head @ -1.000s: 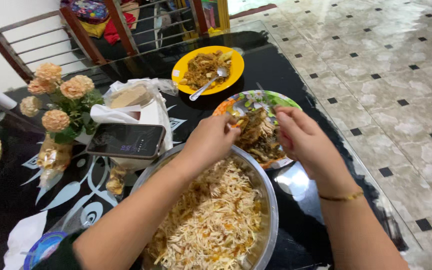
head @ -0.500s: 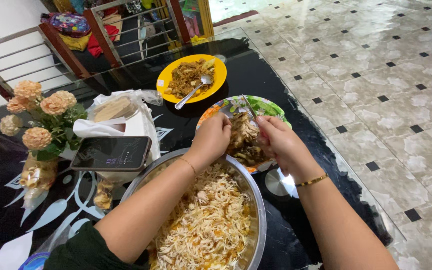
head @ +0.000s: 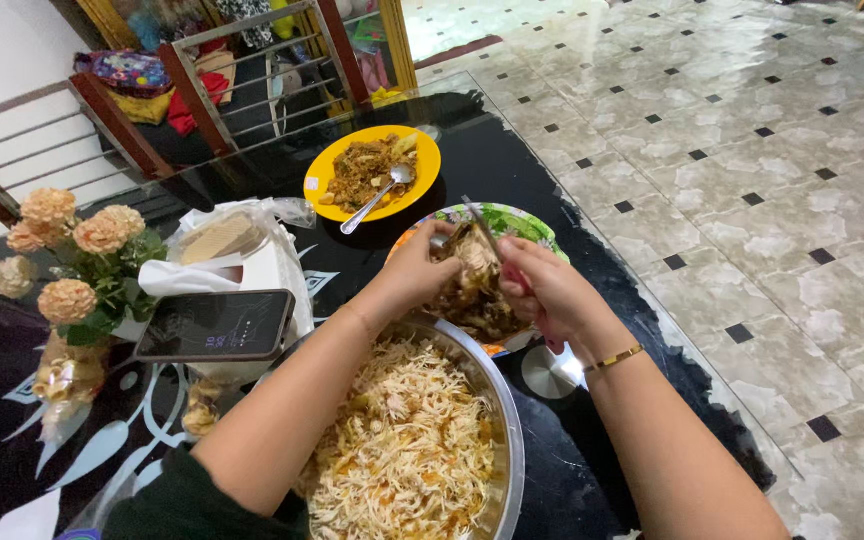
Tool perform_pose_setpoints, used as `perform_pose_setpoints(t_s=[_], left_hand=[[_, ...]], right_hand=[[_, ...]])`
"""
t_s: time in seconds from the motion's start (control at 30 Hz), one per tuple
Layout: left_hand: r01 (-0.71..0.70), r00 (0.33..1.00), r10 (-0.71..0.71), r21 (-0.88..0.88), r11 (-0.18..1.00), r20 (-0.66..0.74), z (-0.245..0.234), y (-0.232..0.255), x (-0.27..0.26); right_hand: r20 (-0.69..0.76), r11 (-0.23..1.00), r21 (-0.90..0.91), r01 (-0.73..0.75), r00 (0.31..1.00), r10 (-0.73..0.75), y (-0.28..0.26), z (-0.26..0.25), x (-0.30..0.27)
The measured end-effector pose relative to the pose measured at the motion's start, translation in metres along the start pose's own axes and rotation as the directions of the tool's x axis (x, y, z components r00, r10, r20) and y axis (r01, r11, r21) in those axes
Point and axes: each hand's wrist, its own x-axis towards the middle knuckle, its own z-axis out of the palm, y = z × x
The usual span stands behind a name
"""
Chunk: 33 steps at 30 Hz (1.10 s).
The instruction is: The person shreds cooked chicken by hand and with a small knife, placing the shredded pieces into a large bowl of rice.
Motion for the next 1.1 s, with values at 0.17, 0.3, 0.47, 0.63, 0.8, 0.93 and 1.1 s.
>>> perform_pose_setpoints(t_s=[0.17,0.3,0.47,0.63,0.8,0.93,1.1], left_hand=[[-0.353,0.932,0.354,-0.024,0.935,0.085,-0.013,0.017,-0.023],[-0.31,0.937,0.334,-0.198,0.93,0.102,-0.016,0.032,-0.036],[-0.417,0.898,0.418,0.039,0.908,-0.138,-0.002,0.039,-0.047],[-0.377,0.861,0.437,0.249,0.892,-0.262,0.006,0.041,-0.046],[-0.404,0.768,0.506,0.317,0.858,-0.392,0.015,0.029,-0.035],[-0.432,0.761,0.497,0.246,0.868,-0.417,0.021,0.021,-0.029],[-0.326,0.82,0.35,0.133,0.936,-0.453,0.019,0.025,-0.032]], right_hand=[[0.275,1.0,0.002,0.017,0.961,-0.017,0.002,-0.002,-0.005],[0.335,0.997,0.068,0.043,0.94,-0.063,-0.004,0.005,-0.014],[0.241,0.977,-0.069,0.2,0.954,-0.178,-0.004,0.022,-0.022],[0.22,0.98,-0.049,0.19,0.96,-0.175,-0.001,0.018,-0.019],[0.203,0.977,-0.058,0.205,0.961,-0.19,-0.001,0.022,-0.02],[0.205,0.955,-0.105,0.277,0.946,-0.251,-0.002,0.026,-0.022],[0.226,0.936,-0.124,0.33,0.928,-0.297,-0.006,0.027,-0.024]])
